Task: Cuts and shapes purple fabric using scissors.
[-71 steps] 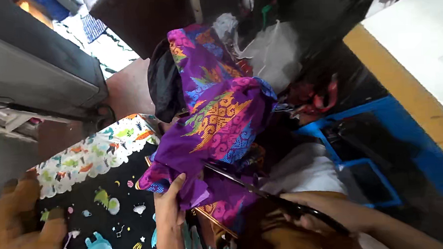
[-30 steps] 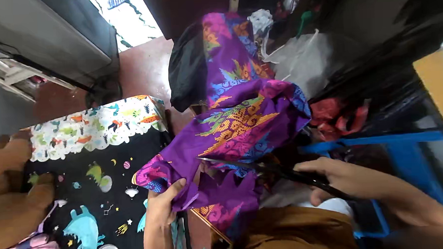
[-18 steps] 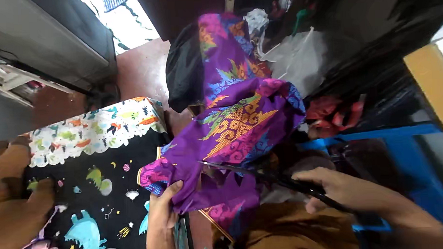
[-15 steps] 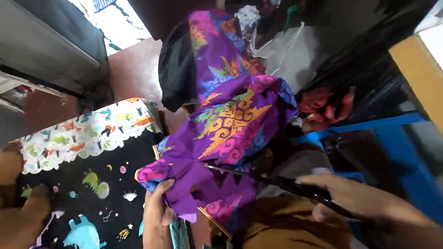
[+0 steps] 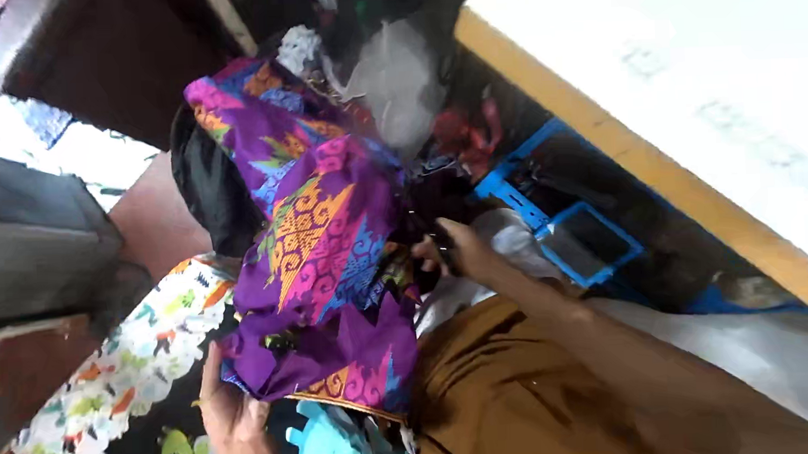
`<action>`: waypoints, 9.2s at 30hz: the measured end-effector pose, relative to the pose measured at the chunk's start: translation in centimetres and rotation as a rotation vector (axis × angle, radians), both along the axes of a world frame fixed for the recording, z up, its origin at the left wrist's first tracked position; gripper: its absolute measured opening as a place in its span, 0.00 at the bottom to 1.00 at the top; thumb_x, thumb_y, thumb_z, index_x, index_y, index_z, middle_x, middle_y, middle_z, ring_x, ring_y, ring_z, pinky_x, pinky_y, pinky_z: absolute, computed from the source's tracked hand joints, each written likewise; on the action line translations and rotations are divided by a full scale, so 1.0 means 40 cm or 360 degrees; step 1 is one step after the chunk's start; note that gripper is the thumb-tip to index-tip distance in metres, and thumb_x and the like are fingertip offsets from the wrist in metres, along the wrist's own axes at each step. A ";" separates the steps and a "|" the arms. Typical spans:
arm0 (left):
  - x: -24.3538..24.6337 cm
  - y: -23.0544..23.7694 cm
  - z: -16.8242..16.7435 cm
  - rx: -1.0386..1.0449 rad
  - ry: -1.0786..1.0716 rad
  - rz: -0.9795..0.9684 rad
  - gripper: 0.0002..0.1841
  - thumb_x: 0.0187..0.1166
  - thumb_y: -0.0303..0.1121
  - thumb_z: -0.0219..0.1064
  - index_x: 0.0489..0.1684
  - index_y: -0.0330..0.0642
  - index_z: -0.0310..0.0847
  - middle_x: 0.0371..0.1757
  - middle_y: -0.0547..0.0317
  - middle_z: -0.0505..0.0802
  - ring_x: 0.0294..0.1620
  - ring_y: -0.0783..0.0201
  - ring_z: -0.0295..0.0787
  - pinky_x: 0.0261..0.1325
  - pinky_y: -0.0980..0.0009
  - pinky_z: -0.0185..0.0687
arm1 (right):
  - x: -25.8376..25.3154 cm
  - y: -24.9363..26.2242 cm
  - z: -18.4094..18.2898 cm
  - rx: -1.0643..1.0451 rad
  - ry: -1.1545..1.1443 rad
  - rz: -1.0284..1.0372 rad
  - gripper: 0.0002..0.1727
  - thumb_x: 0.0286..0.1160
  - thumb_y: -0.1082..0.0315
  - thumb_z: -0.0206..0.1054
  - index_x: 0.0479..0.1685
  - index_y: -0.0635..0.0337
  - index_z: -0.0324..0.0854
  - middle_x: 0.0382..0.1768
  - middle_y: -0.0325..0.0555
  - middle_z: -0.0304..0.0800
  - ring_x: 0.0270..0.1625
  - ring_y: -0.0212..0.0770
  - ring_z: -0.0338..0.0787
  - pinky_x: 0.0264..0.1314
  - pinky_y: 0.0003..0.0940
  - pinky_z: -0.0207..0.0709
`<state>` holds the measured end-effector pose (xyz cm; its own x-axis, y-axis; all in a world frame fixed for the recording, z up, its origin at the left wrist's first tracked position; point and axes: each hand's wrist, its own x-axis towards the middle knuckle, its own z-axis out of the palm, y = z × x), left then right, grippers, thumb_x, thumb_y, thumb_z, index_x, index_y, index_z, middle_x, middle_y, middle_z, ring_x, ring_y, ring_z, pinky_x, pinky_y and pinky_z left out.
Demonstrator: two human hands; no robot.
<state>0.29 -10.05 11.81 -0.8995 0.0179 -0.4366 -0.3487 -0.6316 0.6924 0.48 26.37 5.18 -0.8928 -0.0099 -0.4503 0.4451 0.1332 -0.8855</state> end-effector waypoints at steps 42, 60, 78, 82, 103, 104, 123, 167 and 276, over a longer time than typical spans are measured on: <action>0.050 0.308 0.001 -0.0936 -0.0412 -0.0247 0.15 0.73 0.21 0.70 0.57 0.33 0.79 0.42 0.56 0.95 0.42 0.69 0.95 0.48 0.70 0.93 | 0.079 0.170 0.195 0.0488 0.0303 -0.0012 0.24 0.73 0.46 0.72 0.50 0.59 0.85 0.29 0.38 0.87 0.26 0.30 0.84 0.28 0.30 0.82; 0.072 0.350 0.012 -0.0938 -0.0244 -0.0274 0.16 0.66 0.16 0.73 0.52 0.33 0.80 0.40 0.60 0.96 0.43 0.71 0.94 0.52 0.72 0.93 | 0.463 0.178 0.211 -0.0432 -0.0536 0.0442 0.36 0.57 0.28 0.74 0.49 0.52 0.87 0.27 0.24 0.85 0.26 0.17 0.80 0.28 0.17 0.75; 0.091 0.432 -0.001 -0.0729 -0.0190 -0.0173 0.18 0.63 0.18 0.75 0.52 0.32 0.79 0.41 0.55 0.95 0.44 0.67 0.95 0.52 0.67 0.93 | 0.484 0.121 0.207 -0.0046 -0.0372 0.0340 0.41 0.52 0.25 0.73 0.45 0.58 0.87 0.23 0.30 0.83 0.25 0.20 0.79 0.27 0.21 0.73; 0.083 0.456 0.004 -0.0680 -0.0209 -0.0158 0.16 0.63 0.18 0.73 0.48 0.34 0.80 0.38 0.58 0.95 0.42 0.69 0.94 0.50 0.70 0.93 | 0.486 0.120 0.204 0.0011 -0.0235 0.0302 0.41 0.54 0.25 0.72 0.41 0.59 0.86 0.21 0.31 0.81 0.24 0.19 0.76 0.25 0.18 0.70; 0.081 0.524 -0.014 -0.0518 -0.0308 -0.0185 0.10 0.70 0.18 0.69 0.47 0.33 0.81 0.38 0.55 0.95 0.41 0.67 0.94 0.49 0.68 0.92 | 0.524 0.100 0.229 -0.0334 -0.0370 0.0034 0.33 0.67 0.37 0.73 0.50 0.62 0.86 0.29 0.27 0.85 0.30 0.16 0.79 0.33 0.16 0.73; 0.081 0.520 -0.014 -0.0528 -0.0303 -0.0184 0.11 0.69 0.18 0.69 0.47 0.34 0.81 0.38 0.56 0.95 0.41 0.67 0.94 0.49 0.69 0.92 | 0.525 0.100 0.229 -0.0349 -0.0377 0.0031 0.33 0.67 0.37 0.73 0.50 0.62 0.86 0.29 0.27 0.85 0.30 0.16 0.79 0.33 0.16 0.73; 0.093 0.475 -0.008 -0.0576 -0.0136 -0.0178 0.14 0.63 0.17 0.70 0.46 0.36 0.81 0.37 0.59 0.95 0.41 0.70 0.94 0.49 0.70 0.93 | 0.490 0.089 0.186 -0.0450 -0.0194 0.0054 0.32 0.67 0.34 0.71 0.46 0.57 0.87 0.27 0.24 0.84 0.28 0.14 0.78 0.31 0.14 0.72; -0.003 -0.031 -0.024 -0.0834 0.0332 -0.0795 0.20 0.56 0.32 0.83 0.48 0.65 0.91 0.47 0.85 0.96 0.50 0.85 0.91 0.57 0.80 0.89 | -0.099 0.109 0.114 -0.0188 -0.0457 0.1360 0.39 0.36 0.22 0.79 0.40 0.42 0.87 0.23 0.18 0.81 0.25 0.13 0.78 0.27 0.11 0.71; -0.063 0.482 -0.127 0.0521 0.0838 -0.0397 0.11 0.71 0.33 0.71 0.47 0.45 0.94 0.49 0.60 0.98 0.57 0.66 0.93 0.72 0.63 0.82 | 0.407 0.021 0.173 -0.0296 -0.0081 0.0128 0.41 0.63 0.30 0.71 0.54 0.63 0.83 0.27 0.36 0.84 0.29 0.25 0.81 0.32 0.25 0.76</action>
